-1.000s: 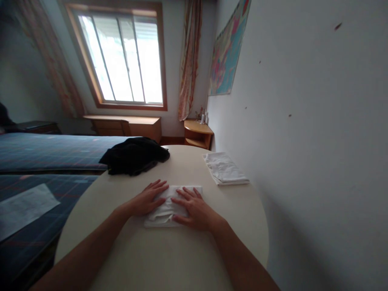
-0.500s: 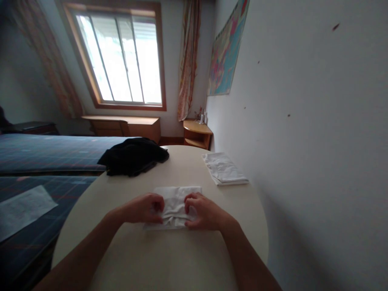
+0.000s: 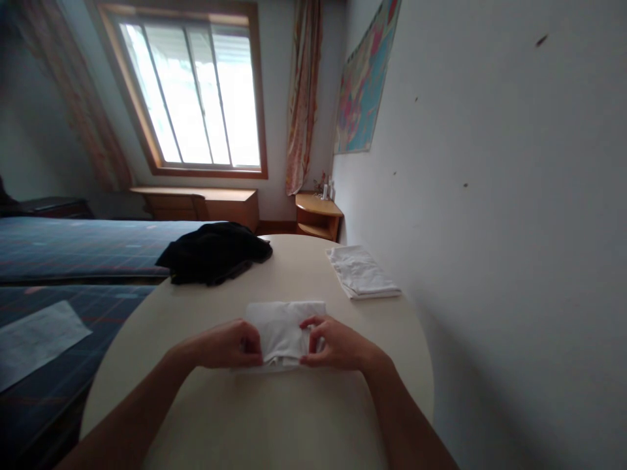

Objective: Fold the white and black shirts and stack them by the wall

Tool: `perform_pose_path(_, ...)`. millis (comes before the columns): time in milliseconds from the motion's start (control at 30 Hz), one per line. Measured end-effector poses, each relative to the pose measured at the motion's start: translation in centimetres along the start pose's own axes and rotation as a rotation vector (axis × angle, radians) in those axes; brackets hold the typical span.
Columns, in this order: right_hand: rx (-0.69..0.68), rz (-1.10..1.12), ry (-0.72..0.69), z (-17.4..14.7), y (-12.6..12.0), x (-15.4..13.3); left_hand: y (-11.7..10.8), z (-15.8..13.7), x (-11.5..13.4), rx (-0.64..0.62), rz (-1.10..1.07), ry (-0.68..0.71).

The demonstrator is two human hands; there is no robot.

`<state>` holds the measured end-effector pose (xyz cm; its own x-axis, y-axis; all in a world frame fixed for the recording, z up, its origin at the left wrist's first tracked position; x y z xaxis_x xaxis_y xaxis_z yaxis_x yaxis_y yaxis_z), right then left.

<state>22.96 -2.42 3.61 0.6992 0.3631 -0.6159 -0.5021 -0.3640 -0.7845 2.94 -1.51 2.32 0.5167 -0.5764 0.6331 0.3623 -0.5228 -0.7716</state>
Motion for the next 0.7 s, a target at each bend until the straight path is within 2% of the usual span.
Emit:
perform_pose_path(67,0.090,-0.080,-0.018,0.5,-0.2,-0.1,-0.2,0.3,0.4,0.029,0.044,0.004)
perform_pose_path(100,0.149,-0.119,-0.032,0.8,-0.3,-0.3,-0.6,0.5,0.6,0.086,0.075,0.014)
perform_pose_path(233,0.365,-0.215,-0.119,1.7,-0.1,-1.5,-1.9,1.3,1.2,0.493,0.225,0.101)
perform_pose_path(267,0.371,-0.237,-0.131,2.0,0.3,-1.7,-1.5,1.6,0.9,0.531,0.267,0.110)
perform_pose_path(300,0.352,-0.262,-0.125,2.4,0.9,-1.7,-0.8,2.0,0.5,0.512,0.311,0.099)
perform_pose_path(400,0.205,-0.330,-0.026,3.4,3.1,-0.5,1.7,2.9,-1.6,0.330,0.423,-0.006)
perform_pose_path(533,0.072,-0.347,0.053,3.4,4.6,0.9,2.7,2.6,-2.6,0.217,0.482,-0.080)
perform_pose_path(633,0.065,-0.348,0.066,3.0,4.2,0.8,2.5,2.3,-2.5,0.210,0.467,-0.068)
perform_pose_path(700,0.124,-0.360,0.071,2.8,3.4,0.3,2.3,2.3,-2.4,0.215,0.439,-0.029)
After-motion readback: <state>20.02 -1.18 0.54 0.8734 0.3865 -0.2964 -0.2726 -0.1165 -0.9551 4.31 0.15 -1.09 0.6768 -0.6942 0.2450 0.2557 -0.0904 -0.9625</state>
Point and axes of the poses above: each hand's wrist, its own z-axis towards the middle knuckle, its own y-axis out of the palm, x = y × z, the point moved 7 cm from there along z, towards the middle knuckle, and after that the axes turned 7 degrees about y, right-handed, at the moved point
